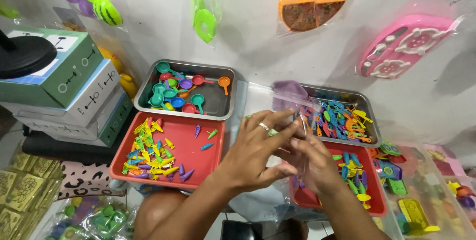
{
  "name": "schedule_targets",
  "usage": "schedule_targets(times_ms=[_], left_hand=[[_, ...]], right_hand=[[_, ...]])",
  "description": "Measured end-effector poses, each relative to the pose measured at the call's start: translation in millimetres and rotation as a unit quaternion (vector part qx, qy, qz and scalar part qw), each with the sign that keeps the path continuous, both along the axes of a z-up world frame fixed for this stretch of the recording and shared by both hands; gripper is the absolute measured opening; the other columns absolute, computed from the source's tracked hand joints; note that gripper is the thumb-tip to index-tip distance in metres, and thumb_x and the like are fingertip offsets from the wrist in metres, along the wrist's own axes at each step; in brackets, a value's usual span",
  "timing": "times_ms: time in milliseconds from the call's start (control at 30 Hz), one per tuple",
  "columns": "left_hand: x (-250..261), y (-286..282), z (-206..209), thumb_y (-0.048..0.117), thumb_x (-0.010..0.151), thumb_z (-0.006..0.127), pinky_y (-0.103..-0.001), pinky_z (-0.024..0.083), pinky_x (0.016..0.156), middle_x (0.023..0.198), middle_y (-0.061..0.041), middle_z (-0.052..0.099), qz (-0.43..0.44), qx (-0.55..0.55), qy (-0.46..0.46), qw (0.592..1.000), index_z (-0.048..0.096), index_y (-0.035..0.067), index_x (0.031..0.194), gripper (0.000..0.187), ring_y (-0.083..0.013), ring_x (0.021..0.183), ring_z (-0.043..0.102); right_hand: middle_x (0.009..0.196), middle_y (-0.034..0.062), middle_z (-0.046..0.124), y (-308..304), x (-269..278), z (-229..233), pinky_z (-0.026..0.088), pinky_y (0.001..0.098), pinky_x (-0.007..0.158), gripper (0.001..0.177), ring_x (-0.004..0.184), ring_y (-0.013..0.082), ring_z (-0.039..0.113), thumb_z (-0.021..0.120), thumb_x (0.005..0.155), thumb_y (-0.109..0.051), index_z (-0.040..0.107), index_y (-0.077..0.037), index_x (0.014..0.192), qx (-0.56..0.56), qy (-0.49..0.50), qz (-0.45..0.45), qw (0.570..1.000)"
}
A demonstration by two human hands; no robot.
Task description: Cleaning small plastic toys with a cloth and sorting them into trays and bags
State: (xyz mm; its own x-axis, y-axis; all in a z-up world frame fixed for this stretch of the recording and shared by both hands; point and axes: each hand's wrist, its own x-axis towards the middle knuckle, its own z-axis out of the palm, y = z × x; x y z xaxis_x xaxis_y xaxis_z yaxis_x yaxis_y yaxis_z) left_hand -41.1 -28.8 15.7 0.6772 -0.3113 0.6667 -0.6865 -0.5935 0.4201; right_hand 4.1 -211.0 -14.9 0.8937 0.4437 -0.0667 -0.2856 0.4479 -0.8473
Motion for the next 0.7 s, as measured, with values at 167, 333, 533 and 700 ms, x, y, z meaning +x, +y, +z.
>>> schedule_targets(times_ms=[167,333,533,700], left_hand=[[8,0,5,0.035,0.080,0.082,-0.053,0.035,0.117,0.160,-0.029,0.039,0.097,-0.203,0.045,0.973,0.008,-0.001,0.160,0.115,-0.0419,0.144,0.043],[26,5,-13,0.009,0.093,0.070,-0.026,0.060,0.076,0.112,-0.012,0.077,-0.023,-0.457,0.263,0.849,0.077,0.005,0.115,0.023,-0.0132,0.090,0.070],[36,38,-13,0.024,0.101,0.062,-0.023,0.060,0.066,0.097,-0.014,0.081,0.074,-0.533,0.259,0.802,0.075,0.014,0.120,0.025,-0.0197,0.082,0.079],[48,63,-28,0.021,0.101,0.064,-0.021,0.057,0.057,0.088,-0.015,0.079,0.115,-0.513,0.265,0.808,0.077,0.014,0.116,0.021,-0.0185,0.071,0.076]], right_hand=[[0.126,0.0280,0.068,-5,2,11,0.056,0.0612,0.094,0.047,0.109,0.0364,0.069,0.042,0.098,-0.017,0.059,0.008,0.135,0.022,-0.039,0.067,0.997],[0.116,0.0229,0.073,-10,16,-27,0.062,0.0472,0.087,0.040,0.094,0.0280,0.074,0.053,0.094,-0.006,0.060,0.005,0.132,-0.043,-0.066,0.086,0.993],[0.097,0.0178,0.078,-11,19,-12,0.067,0.0384,0.068,0.039,0.079,0.0282,0.080,0.067,0.091,-0.004,0.064,0.005,0.129,-0.193,-0.084,0.136,0.968],[0.097,0.0149,0.081,-18,49,-17,0.063,0.0375,0.073,0.034,0.085,0.0203,0.073,0.073,0.092,-0.014,0.074,-0.003,0.124,-0.387,-0.247,0.000,0.888]])
